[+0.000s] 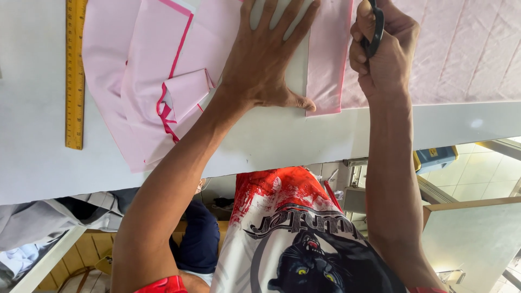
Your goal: Cutting strips of pink fabric along pre-marked lines using large fabric scissors on a cutting table.
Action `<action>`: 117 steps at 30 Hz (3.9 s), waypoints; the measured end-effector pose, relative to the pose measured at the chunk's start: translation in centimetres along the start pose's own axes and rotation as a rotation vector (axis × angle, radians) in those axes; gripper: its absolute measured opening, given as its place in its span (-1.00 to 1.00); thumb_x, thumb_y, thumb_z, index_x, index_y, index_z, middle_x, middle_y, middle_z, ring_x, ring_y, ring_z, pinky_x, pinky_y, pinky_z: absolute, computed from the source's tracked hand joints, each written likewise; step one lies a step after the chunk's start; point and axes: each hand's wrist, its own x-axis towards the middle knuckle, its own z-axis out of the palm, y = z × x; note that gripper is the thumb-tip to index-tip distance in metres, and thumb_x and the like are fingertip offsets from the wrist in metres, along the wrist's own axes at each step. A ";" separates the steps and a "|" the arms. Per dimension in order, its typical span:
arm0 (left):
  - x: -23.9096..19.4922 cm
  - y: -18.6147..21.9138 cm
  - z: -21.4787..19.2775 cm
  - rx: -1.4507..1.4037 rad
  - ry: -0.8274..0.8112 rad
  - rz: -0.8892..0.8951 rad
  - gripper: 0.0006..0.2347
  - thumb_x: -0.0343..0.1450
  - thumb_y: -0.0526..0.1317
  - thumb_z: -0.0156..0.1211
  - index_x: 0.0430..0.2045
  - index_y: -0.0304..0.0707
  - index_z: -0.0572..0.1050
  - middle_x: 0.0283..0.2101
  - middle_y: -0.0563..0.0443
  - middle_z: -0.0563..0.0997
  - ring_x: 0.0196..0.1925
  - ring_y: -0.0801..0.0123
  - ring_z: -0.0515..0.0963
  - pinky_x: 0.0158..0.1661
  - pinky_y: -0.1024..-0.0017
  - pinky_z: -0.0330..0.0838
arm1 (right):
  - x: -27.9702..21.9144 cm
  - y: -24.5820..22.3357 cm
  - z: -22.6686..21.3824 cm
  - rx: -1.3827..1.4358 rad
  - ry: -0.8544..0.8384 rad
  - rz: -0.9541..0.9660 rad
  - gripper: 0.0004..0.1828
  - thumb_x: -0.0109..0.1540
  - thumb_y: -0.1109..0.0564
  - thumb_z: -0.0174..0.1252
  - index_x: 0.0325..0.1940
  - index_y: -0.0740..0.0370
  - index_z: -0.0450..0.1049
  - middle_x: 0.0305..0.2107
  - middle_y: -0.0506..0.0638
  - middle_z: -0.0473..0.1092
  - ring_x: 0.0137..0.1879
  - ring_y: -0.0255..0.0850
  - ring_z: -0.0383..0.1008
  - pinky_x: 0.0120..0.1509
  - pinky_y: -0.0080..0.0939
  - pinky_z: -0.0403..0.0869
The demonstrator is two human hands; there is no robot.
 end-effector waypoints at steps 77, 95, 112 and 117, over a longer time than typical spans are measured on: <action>0.6 6.3 3.3 -0.143 0.158 0.044 -0.13 0.46 0.61 -0.04 0.37 -0.18 0.40 0.37 -0.28 0.36 0.40 -0.20 0.19 0.30 -0.32 -0.04 | -24.1 11.7 -10.5 0.358 0.067 0.003 -0.26 0.19 0.08 0.39 0.41 0.29 0.32 -0.46 -0.04 0.21 -0.55 -0.44 -0.01 -0.57 -0.51 -0.03; 0.8 6.6 2.7 -0.149 0.146 0.046 -0.17 0.47 0.55 0.11 0.32 -0.26 0.44 0.33 -0.31 0.39 0.37 -0.21 0.23 0.28 -0.31 -0.03 | -24.8 10.6 -10.9 0.314 0.102 0.123 -0.29 0.18 0.19 0.34 0.41 0.28 0.33 -0.51 -0.07 0.29 -0.58 -0.45 0.06 -0.61 -0.51 0.12; 1.0 6.5 2.5 -0.156 0.111 0.020 -0.17 0.41 0.48 0.36 0.36 -0.18 0.39 0.37 -0.27 0.38 0.39 -0.19 0.22 0.30 -0.27 -0.04 | -22.5 10.1 -10.6 0.205 0.074 0.100 -0.30 0.24 0.25 0.28 0.47 0.22 0.26 -0.58 -0.18 0.25 -0.58 -0.48 0.04 -0.60 -0.47 0.14; 1.0 6.5 2.5 -0.136 0.054 0.007 -0.10 0.46 0.62 0.07 0.49 -0.09 0.23 0.49 -0.24 0.23 0.51 -0.15 0.07 0.40 -0.29 -0.13 | -22.2 9.2 -10.2 0.363 0.109 0.133 -0.25 0.14 0.09 0.41 0.39 0.25 0.36 -0.54 -0.13 0.08 -0.55 -0.43 -0.03 -0.58 -0.48 -0.04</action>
